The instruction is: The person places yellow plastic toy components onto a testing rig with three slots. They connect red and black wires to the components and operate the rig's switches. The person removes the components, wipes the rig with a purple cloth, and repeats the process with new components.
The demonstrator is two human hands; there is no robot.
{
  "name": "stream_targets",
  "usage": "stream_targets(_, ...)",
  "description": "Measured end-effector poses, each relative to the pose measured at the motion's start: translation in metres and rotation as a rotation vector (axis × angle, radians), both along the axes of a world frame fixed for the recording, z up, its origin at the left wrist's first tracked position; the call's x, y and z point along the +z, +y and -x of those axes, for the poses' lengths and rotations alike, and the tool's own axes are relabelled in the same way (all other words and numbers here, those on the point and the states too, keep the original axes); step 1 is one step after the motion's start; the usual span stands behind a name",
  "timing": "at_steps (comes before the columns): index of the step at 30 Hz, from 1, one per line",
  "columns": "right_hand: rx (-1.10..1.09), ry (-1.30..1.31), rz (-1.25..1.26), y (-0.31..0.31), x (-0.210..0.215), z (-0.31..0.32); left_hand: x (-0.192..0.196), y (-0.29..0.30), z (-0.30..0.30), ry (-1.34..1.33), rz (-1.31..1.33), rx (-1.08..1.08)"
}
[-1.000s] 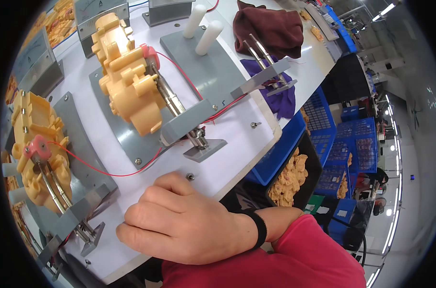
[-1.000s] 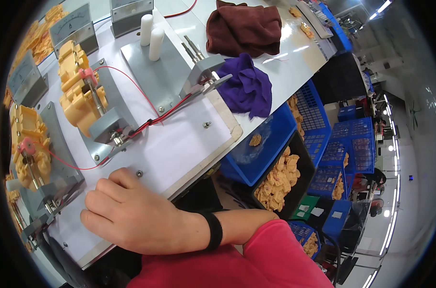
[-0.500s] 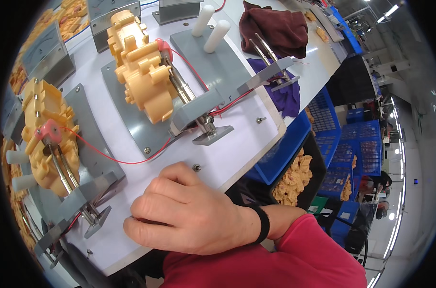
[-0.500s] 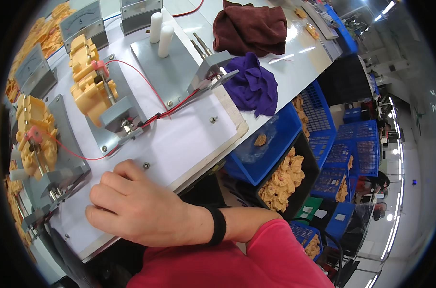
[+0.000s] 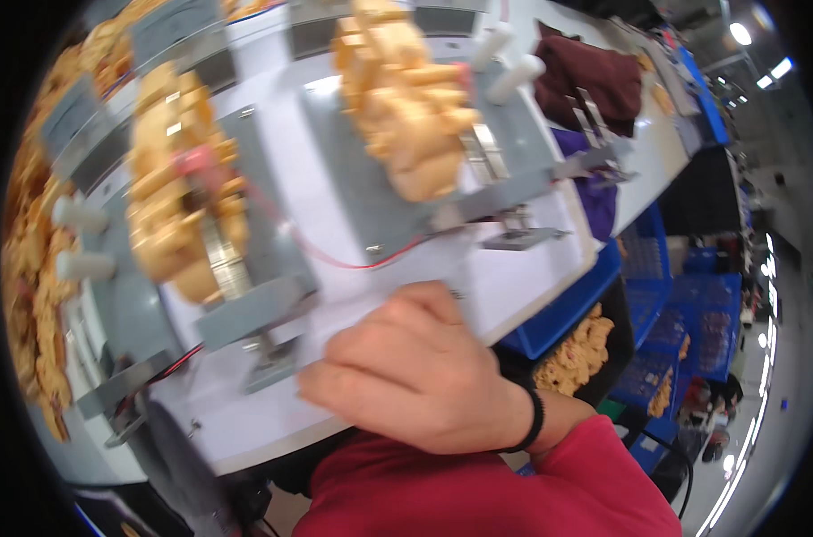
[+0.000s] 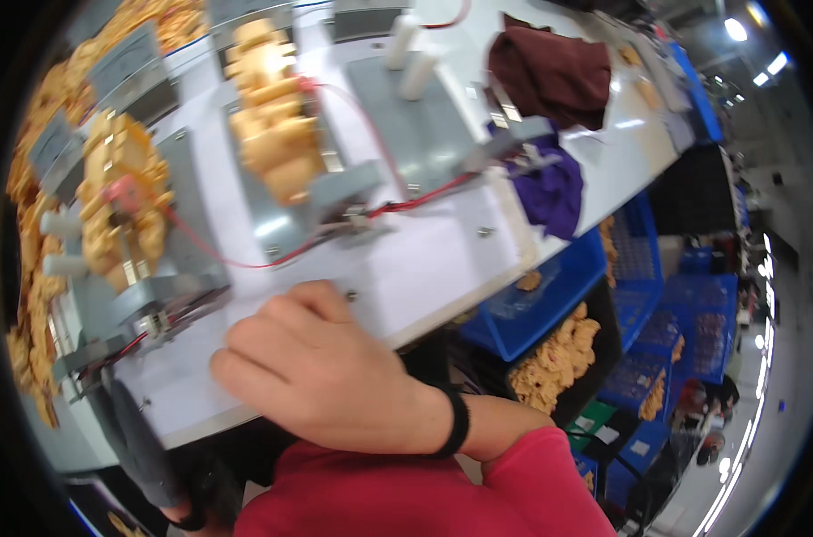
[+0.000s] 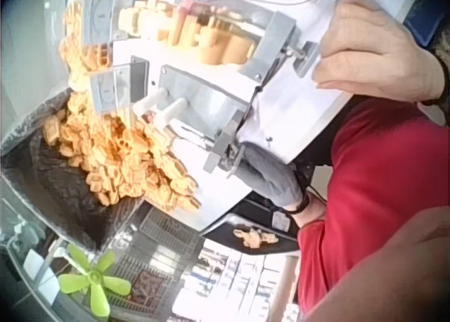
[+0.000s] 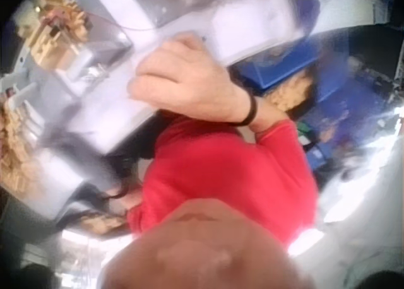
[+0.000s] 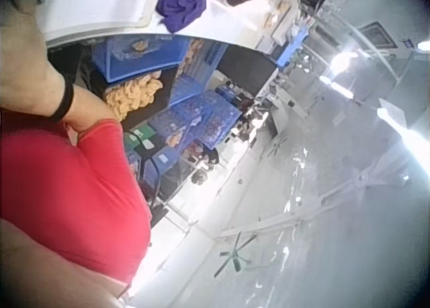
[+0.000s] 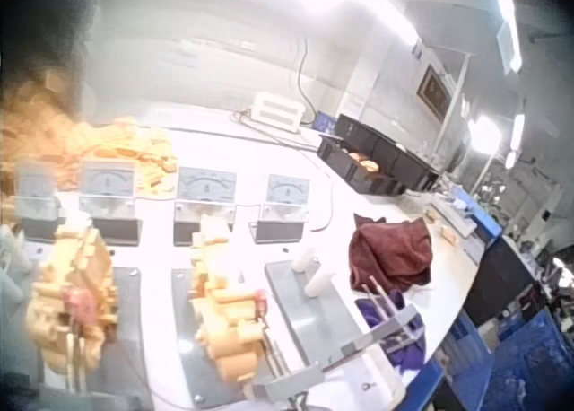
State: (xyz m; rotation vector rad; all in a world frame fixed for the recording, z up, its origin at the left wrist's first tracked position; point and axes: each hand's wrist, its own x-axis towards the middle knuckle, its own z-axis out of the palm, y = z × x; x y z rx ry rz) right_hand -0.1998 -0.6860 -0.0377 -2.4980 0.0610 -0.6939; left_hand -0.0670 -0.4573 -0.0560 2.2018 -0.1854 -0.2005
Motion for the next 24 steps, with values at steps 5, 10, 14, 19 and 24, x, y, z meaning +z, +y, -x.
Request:
stream_targets(5,-0.015,0.006,0.047,0.0,0.001,0.001,-0.001,-0.003,0.002,-0.022,0.118,-0.046)
stream_targets(10,-0.032,-0.008,0.025,0.002,0.001,-0.001,0.004,-0.005,0.007,0.012,0.143,-0.016)
stream_targets(14,-0.046,-0.03,0.019,0.004,0.003,-0.003,-0.002,0.001,0.005,-0.068,0.129,-0.067)
stream_targets(19,-0.042,-0.045,0.005,0.005,0.002,-0.005,0.001,0.003,0.003,-0.069,0.091,-0.106)
stream_targets(24,-0.061,-0.053,0.018,0.002,0.001,-0.003,-0.004,-0.006,-0.003,-0.039,0.061,-0.039)
